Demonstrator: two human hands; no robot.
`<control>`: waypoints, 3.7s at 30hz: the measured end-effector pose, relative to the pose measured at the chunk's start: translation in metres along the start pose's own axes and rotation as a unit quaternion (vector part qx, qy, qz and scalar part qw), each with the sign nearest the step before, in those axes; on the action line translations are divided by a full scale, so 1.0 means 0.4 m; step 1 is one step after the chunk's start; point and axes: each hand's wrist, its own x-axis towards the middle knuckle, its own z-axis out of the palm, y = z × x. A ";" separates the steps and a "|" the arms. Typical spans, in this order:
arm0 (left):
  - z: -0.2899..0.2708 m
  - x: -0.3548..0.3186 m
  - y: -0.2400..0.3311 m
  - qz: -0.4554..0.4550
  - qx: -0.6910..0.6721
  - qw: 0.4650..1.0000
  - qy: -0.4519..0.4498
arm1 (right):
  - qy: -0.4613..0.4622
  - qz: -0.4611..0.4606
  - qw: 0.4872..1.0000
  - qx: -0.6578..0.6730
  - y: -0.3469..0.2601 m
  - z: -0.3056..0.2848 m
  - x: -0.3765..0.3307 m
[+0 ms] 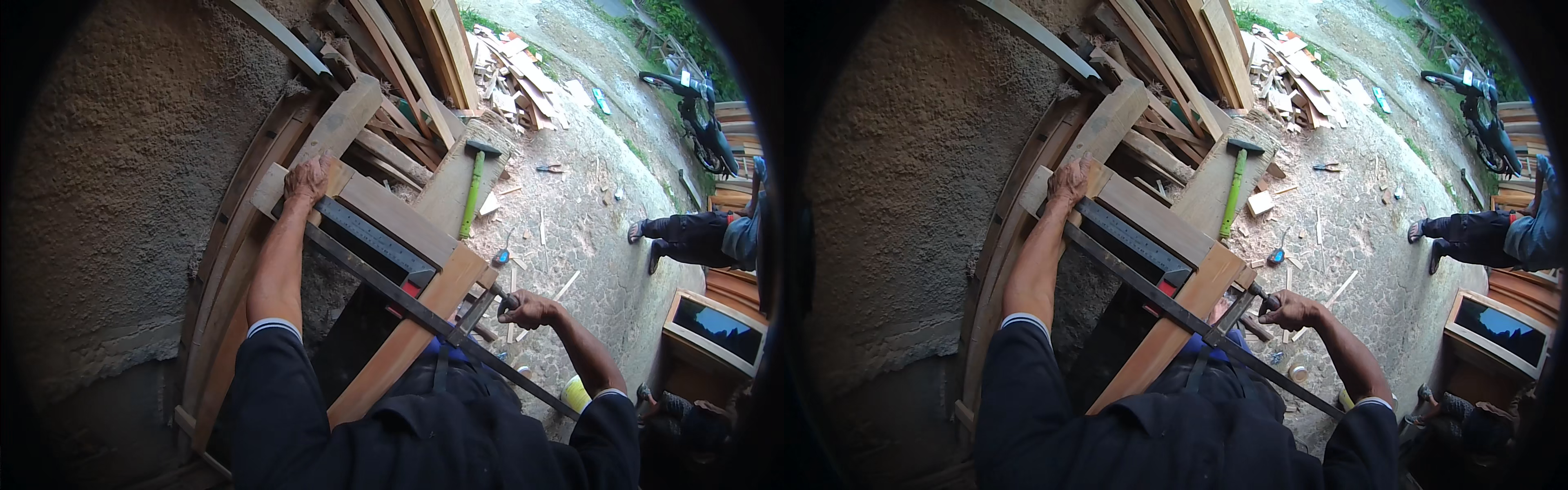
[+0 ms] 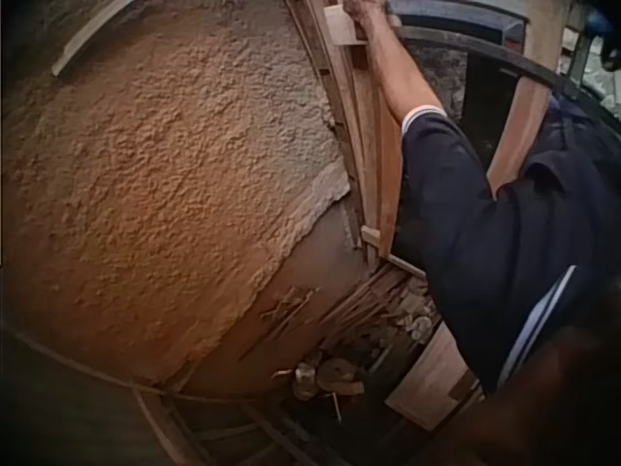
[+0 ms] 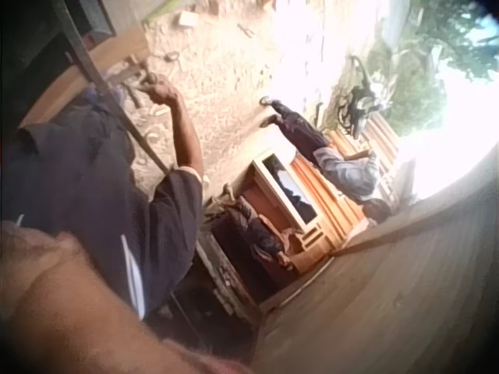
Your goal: The person assembles a wooden frame by positioning planks and securing them with nails. They use a hammer to drive nails into the wood and a metal square to ensure alignment. The person kneels on the ground to reach the work area and continues hammering until the frame is secured.
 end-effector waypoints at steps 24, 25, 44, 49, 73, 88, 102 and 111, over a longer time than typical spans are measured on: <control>0.026 0.016 -0.018 0.021 0.026 0.999 0.041 | 0.490 -0.087 0.813 -0.303 0.069 0.165 0.068; 0.025 0.017 -0.020 0.018 0.029 0.999 0.040 | 0.468 -0.099 0.818 -0.319 0.060 0.148 0.070; 0.009 0.002 0.004 -0.003 0.039 0.999 0.030 | 0.038 0.005 0.999 -0.032 -0.015 0.021 0.014; -0.007 -0.007 0.023 -0.013 0.026 0.999 0.039 | 0.344 -0.169 0.885 -0.267 0.015 0.090 0.021; 0.023 0.002 -0.009 0.002 0.033 0.999 0.038 | 0.192 -0.053 0.959 -0.203 0.014 0.049 0.053; 0.025 0.007 -0.011 -0.005 0.031 0.999 0.026 | 0.338 -0.056 0.904 -0.254 0.012 0.102 0.057; 0.019 -0.003 -0.001 -0.002 0.022 0.998 0.057 | 0.501 -0.009 0.818 -0.282 0.030 0.185 0.068; -0.014 -0.027 0.034 -0.013 0.024 0.998 0.061 | 0.088 -0.004 0.996 -0.035 -0.029 0.041 0.012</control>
